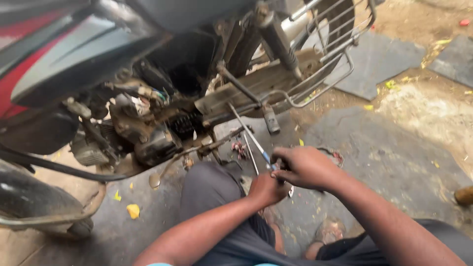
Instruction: The person sits on the ground beside a motorcycle and works on its engine and drive area. They use a T-handle wrench on engine fasteners, wipe parts and hands with a rag, reposition a metal guard rail by hand, and handle small engine components and covers on the ground.
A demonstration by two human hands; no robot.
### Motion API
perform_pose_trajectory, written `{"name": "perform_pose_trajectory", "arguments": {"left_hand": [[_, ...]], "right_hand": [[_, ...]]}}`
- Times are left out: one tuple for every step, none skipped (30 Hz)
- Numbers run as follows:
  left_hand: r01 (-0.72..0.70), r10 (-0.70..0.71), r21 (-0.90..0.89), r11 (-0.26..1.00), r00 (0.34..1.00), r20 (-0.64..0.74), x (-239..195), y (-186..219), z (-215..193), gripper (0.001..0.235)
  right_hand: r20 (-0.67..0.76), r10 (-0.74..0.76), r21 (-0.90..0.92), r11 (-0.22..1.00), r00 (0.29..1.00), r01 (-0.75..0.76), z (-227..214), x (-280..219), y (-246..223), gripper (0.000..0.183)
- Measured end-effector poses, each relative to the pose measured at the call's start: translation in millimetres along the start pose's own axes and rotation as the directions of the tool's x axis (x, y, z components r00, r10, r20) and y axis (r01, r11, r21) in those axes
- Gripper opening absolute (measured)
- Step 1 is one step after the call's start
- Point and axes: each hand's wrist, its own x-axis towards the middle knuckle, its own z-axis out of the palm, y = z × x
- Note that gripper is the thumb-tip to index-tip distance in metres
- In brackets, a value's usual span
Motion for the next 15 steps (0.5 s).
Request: {"name": "perform_pose_trajectory", "arguments": {"left_hand": [[-0.12, 0.114, -0.042, 0.992, 0.985, -0.128, 27.2, -12.5, 17.6, 0.024], [-0.129, 0.123, -0.042, 0.991, 0.983, -0.135, 39.8, -36.5, 44.8, 0.024], [-0.057, 0.104, -0.755, 0.653, 0.994, 0.015, 51.6, -62.3, 70.4, 0.024], [0.163, 0.19, -0.984, -0.075, 0.971, 0.147, 64.7, -88.2, 96.1, 0.042], [0.172, 0.191, -0.982, -0.076, 0.969, 0.155, 65.1, -95.4, 86.4, 0.042], [0.14, 0.333, -0.983, 0.117, 0.927, 0.171, 65.9, -103.2, 77.1, 0.029], [0.067, 0.463, -0.954, 0.292, 0.863, 0.202, 66.6, -111.0, 67.7, 0.024], [0.073, 0.463, -0.954, 0.29, 0.862, 0.207, 61.3, -80.5, 27.9, 0.024], [0.161, 0.304, -0.907, 0.388, 0.907, 0.291, 47.6, -51.6, -13.0, 0.025], [0.26, 0.132, -0.846, 0.466, 0.925, 0.357, 26.5, -22.9, -54.0, 0.028], [0.261, 0.133, -0.845, 0.467, 0.924, 0.358, 29.4, -32.2, -54.8, 0.028], [0.356, 0.104, -0.884, 0.304, 0.909, 0.403, 32.3, -41.2, -55.6, 0.028], [0.44, 0.087, -0.889, 0.129, 0.888, 0.452, 35.9, -49.3, -55.5, 0.032], [0.442, 0.091, -0.887, 0.13, 0.886, 0.455, 37.4, -44.6, -54.3, 0.032], [0.428, 0.037, -0.894, 0.13, 0.899, 0.436, 38.6, -40.4, -53.2, 0.037]], "right_hand": [[-0.121, -0.032, 0.123, 0.991, 0.992, 0.047, -4.6, 7.3, 1.5, 0.036], [-0.127, -0.032, 0.112, 0.993, 0.991, 0.047, 11.3, 2.2, -3.2, 0.036], [-0.201, -0.131, 0.172, 0.971, 0.971, 0.167, 28.4, -2.3, -8.3, 0.029], [-0.279, -0.223, 0.219, 0.932, 0.934, 0.288, 45.9, -6.2, -12.5, 0.023], [-0.278, -0.215, 0.224, 0.933, 0.936, 0.28, 50.8, -8.9, -13.7, 0.023], [-0.361, -0.266, 0.151, 0.929, 0.894, 0.338, 56.3, -11.3, -14.7, 0.023], [-0.435, -0.321, 0.073, 0.919, 0.841, 0.388, 61.4, -13.4, -15.8, 0.024], [-0.433, -0.315, 0.078, 0.92, 0.845, 0.383, 60.8, -14.6, -13.4, 0.024], [-0.387, -0.257, 0.09, 0.945, 0.886, 0.314, 60.7, -15.3, -12.0, 0.023], [-0.339, -0.197, 0.098, 0.965, 0.92, 0.243, 60.5, -16.3, -11.0, 0.022], [-0.339, -0.195, 0.098, 0.965, 0.92, 0.241, 70.4, -18.1, -10.8, 0.022], [-0.384, -0.17, 0.104, 0.969, 0.908, 0.225, 79.9, -20.1, -10.6, 0.024], [-0.428, -0.141, 0.109, 0.972, 0.893, 0.206, 89.2, -22.9, -10.0, 0.027], [-0.428, -0.136, 0.109, 0.974, 0.893, 0.201, 86.0, -25.0, -16.7, 0.027], [-0.252, -0.116, 0.105, 0.984, 0.961, 0.147, 82.8, -26.4, -23.4, 0.034]]}}
